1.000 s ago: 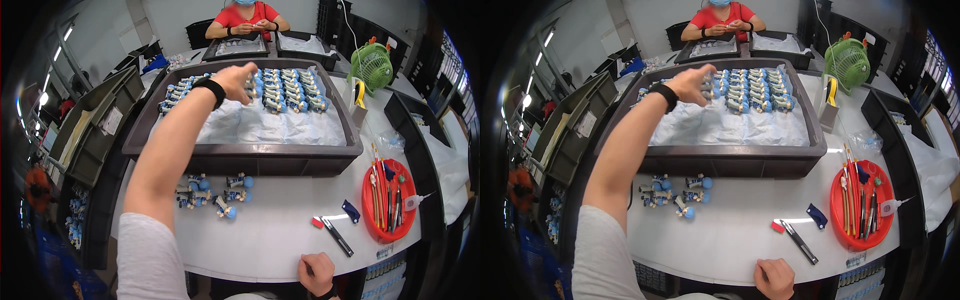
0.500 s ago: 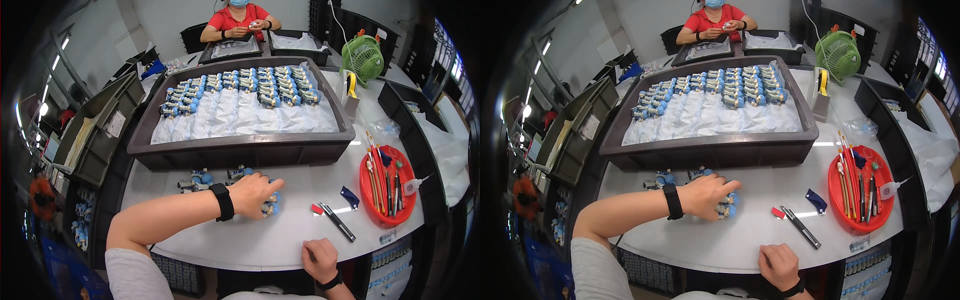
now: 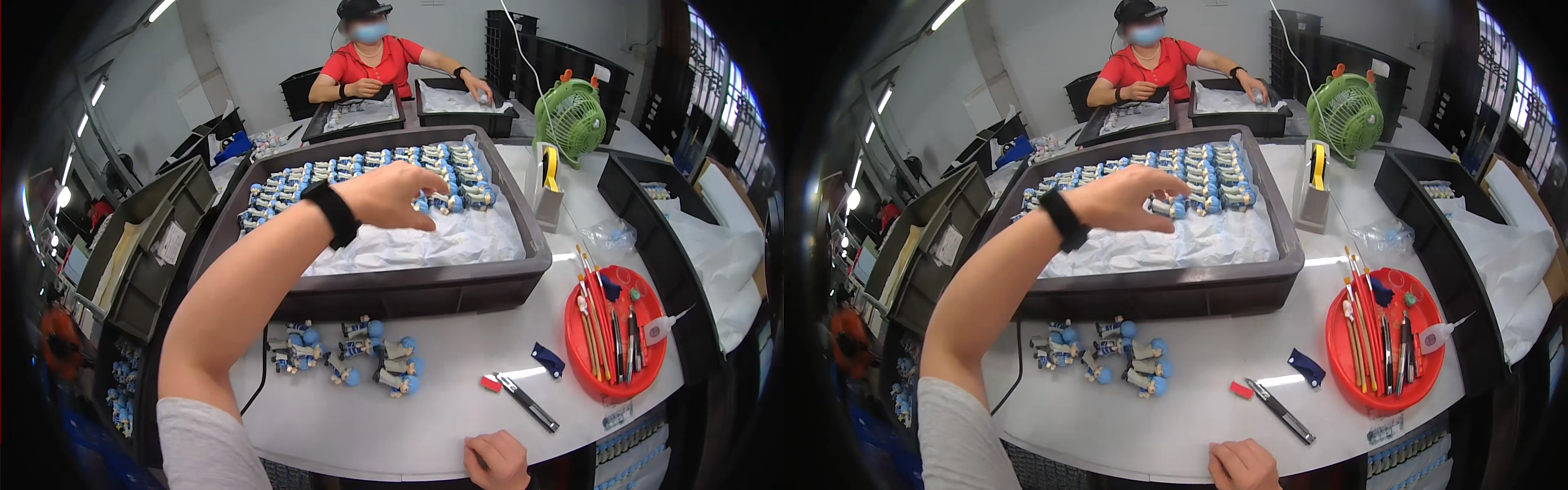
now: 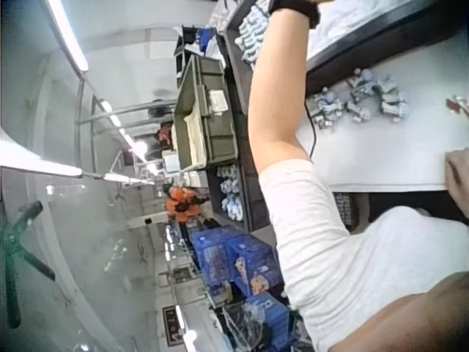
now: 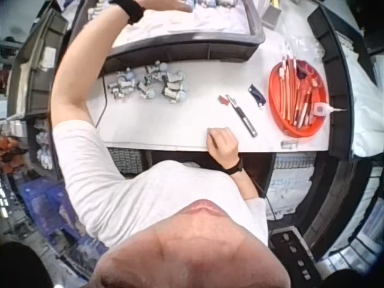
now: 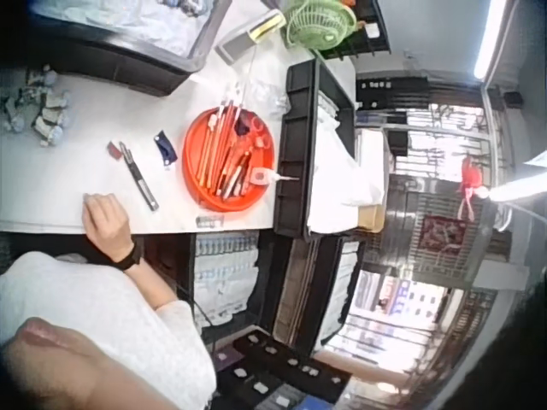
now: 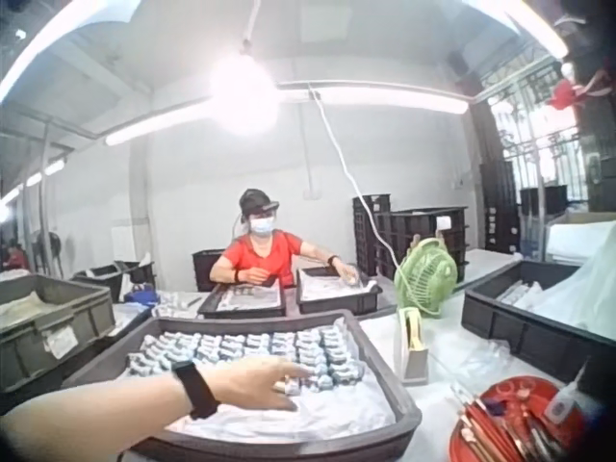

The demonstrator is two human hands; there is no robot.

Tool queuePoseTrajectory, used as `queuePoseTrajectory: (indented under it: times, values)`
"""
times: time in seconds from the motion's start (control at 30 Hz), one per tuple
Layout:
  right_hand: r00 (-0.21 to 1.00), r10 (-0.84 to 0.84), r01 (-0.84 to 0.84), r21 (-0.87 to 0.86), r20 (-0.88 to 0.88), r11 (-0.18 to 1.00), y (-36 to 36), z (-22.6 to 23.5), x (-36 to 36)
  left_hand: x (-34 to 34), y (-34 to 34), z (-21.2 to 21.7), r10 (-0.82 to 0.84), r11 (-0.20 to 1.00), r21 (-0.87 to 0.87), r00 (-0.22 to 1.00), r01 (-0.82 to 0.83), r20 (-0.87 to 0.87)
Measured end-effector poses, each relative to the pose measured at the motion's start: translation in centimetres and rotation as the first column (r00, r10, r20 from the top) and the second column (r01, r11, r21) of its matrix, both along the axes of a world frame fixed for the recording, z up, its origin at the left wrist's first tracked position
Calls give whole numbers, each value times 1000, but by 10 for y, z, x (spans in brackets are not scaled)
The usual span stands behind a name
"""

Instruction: The person repeatedly picks up small blue and white figurines from a tray, inspects them, and places them into a drawer. The person handles the figurines one at a time, rotating them in their hands before placing them in the drawer.

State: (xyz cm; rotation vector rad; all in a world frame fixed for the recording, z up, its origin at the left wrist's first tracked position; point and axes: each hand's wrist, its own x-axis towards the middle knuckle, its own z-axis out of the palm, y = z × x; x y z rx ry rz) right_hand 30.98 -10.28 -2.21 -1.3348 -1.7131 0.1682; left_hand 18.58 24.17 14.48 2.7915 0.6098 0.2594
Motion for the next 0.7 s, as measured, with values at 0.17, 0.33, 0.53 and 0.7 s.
queuePoseTrajectory:
  times: [0.17, 0.33, 0.53, 0.7]
  values:
    - [998, 51, -52, -20, -31, 998, 2, 1, -1, 7, 87, -44, 263, 965, 101, 886, -242, -381]
    - [998, 62, -62, -11, -5, 998, 6, 1, 4, 26, 114, -56, 309, 932, 24, 756, -363, -577]
    - [997, 79, -79, -12, -2, 997, 8, -2, 5, 28, 112, -70, 395, 914, 141, 752, -381, -528]
    - [998, 60, -60, -12, 10, 998, 9, -1, 6, 24, 113, -76, 405, 915, 210, 779, -346, -479]
